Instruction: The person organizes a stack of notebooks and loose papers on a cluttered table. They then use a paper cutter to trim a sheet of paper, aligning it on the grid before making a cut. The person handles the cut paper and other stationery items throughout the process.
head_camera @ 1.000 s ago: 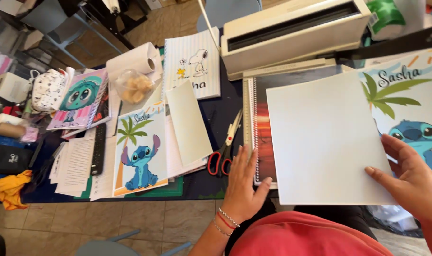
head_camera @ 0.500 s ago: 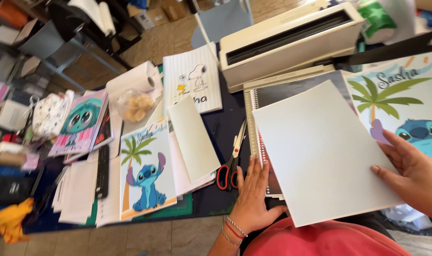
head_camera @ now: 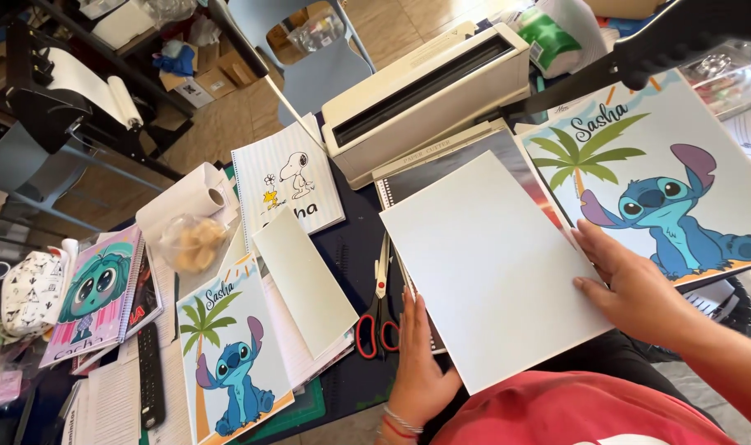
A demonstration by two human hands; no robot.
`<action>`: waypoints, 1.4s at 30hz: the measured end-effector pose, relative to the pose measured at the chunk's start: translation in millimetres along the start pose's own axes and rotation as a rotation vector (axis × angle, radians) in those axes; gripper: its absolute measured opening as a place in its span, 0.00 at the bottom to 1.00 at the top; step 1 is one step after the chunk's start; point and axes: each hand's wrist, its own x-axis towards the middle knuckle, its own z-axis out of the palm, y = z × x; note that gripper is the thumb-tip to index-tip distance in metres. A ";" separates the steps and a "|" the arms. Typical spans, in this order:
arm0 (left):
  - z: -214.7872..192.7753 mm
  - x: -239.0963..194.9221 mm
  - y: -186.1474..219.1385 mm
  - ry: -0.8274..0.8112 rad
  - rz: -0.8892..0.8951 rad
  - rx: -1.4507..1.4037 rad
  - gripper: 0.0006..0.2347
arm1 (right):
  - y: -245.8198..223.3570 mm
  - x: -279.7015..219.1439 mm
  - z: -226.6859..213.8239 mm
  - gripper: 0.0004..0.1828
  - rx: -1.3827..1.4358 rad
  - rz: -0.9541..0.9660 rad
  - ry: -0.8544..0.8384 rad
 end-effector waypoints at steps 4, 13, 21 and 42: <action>-9.3 0.6 -35.1 -0.053 0.161 -0.823 0.42 | 0.2 0.5 0.3 0.46 0.106 0.003 0.011; 3.1 55.9 -31.7 0.285 -0.250 -1.224 0.23 | -30.1 1.4 8.5 0.45 0.146 0.014 -0.052; 12.2 0.8 -52.1 0.363 -0.365 -1.473 0.15 | -16.2 -1.3 29.2 0.43 0.336 -0.103 -0.203; -48.9 -63.5 -26.7 0.496 -0.195 -0.994 0.23 | -34.0 -16.1 56.8 0.41 0.589 0.108 -0.208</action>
